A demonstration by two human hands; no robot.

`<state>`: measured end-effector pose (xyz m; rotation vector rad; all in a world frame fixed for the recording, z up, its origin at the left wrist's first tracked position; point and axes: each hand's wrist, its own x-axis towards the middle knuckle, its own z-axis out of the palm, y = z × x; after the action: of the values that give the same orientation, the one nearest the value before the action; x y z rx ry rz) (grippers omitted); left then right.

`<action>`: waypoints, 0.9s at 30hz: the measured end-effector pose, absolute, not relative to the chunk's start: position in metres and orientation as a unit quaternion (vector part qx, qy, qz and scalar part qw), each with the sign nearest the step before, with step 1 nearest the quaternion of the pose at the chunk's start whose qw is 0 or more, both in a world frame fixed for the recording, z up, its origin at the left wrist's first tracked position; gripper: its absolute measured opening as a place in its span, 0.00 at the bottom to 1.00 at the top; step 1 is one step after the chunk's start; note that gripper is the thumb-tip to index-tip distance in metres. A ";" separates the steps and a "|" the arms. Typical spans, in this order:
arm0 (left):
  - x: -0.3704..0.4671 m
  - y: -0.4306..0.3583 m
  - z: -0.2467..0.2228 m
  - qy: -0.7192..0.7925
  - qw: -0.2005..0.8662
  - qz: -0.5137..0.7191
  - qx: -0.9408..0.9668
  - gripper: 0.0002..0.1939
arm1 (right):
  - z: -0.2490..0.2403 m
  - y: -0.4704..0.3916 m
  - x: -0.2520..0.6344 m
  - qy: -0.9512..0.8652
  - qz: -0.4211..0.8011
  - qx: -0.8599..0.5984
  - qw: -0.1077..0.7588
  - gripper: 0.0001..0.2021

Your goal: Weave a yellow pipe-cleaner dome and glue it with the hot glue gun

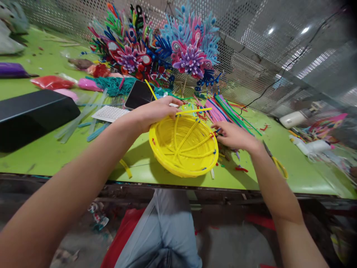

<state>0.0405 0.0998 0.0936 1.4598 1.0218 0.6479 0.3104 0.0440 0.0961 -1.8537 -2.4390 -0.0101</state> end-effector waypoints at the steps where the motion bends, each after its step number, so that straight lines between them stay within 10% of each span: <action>1: 0.041 0.098 0.095 0.439 0.582 0.277 0.626 0.34 | 0.103 0.044 0.308 -0.782 -0.012 -0.619 0.074 0.15; 5: 0.041 0.095 0.098 0.424 0.571 0.281 0.645 0.33 | 0.122 0.047 0.287 -0.777 -0.118 -0.572 0.235 0.18; 27: 0.039 0.100 0.092 0.407 0.496 0.270 0.717 0.24 | 0.108 0.022 0.242 -0.820 -0.214 -0.507 0.158 0.19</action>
<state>0.0393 0.0995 0.0916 1.7378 0.9862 0.6548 0.2423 0.0224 0.1077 -1.4493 -2.3460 -0.6114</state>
